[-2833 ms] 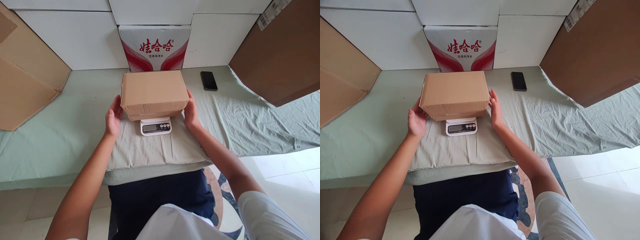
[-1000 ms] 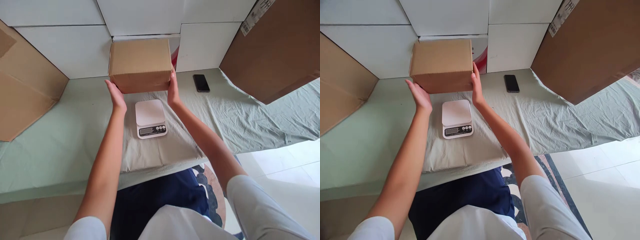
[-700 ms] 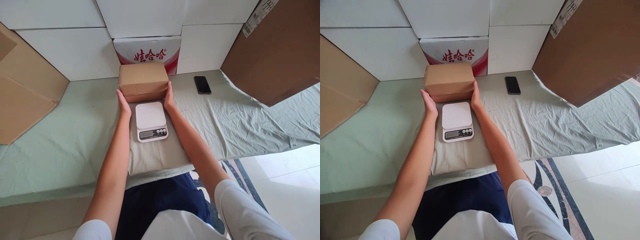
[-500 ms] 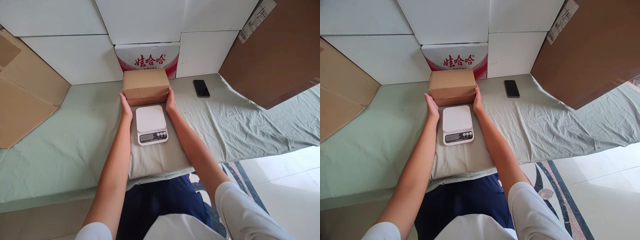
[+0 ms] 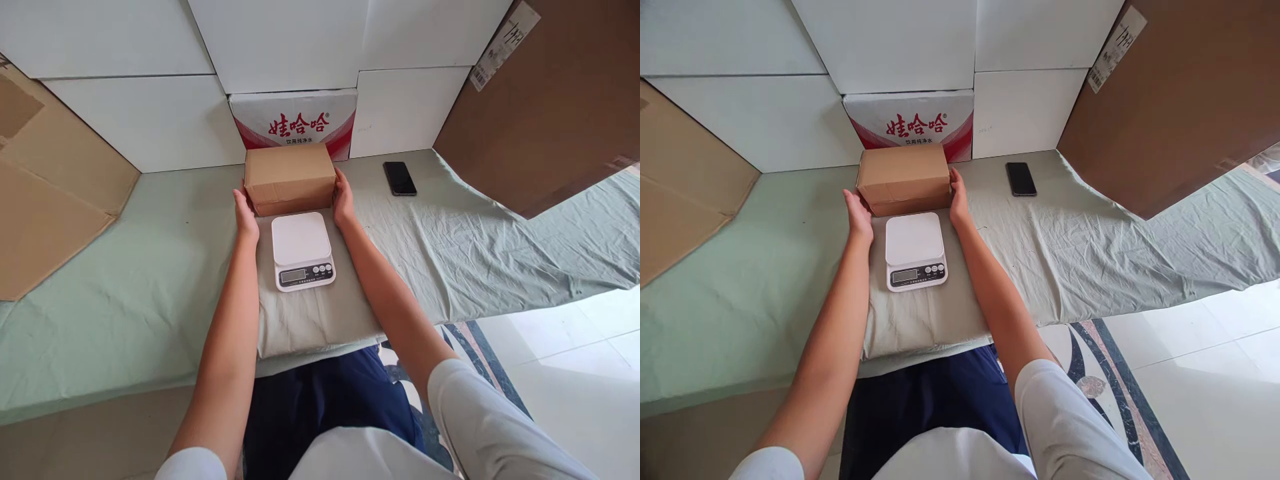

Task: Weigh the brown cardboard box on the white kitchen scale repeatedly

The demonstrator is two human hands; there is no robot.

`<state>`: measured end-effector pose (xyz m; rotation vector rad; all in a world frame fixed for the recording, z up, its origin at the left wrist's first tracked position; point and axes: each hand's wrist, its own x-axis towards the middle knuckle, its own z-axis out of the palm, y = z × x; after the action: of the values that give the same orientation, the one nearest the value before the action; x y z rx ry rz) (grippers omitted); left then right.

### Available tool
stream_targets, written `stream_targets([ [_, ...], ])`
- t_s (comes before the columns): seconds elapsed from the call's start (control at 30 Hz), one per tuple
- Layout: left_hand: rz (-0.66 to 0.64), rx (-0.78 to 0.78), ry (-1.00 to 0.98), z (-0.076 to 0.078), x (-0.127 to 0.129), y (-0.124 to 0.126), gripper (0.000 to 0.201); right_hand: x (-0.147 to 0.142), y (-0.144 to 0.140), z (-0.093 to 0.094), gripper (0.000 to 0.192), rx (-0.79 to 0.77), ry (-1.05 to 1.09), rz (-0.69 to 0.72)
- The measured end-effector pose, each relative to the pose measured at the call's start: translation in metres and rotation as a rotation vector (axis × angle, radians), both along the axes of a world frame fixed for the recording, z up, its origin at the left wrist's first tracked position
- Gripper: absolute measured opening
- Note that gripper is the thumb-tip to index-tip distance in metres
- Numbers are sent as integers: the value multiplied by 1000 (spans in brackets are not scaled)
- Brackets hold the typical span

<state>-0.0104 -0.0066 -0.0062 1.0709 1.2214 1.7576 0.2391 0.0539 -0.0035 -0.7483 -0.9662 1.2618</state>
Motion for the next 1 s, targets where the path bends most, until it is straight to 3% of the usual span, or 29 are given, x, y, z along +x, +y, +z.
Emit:
stream_targets([
  [0.17,112,-1,26,-3,-41,-1,109,48,12,10,62,-57,29,-165],
  [0.27,117,17,37,-11,-66,1,107,74,20,10,64,-81,57,-232],
  [0.37,112,14,65,-12,-76,1,106,84,23,6,66,-98,59,-264],
  [0.63,103,-32,-75,17,-42,-14,96,55,20,0,70,-92,-11,-175],
  [0.9,25,-43,18,-7,-29,4,104,13,-5,0,81,-93,-27,-11],
  [1.0,-24,-18,8,-10,-19,7,115,3,-12,0,80,-54,-30,33],
])
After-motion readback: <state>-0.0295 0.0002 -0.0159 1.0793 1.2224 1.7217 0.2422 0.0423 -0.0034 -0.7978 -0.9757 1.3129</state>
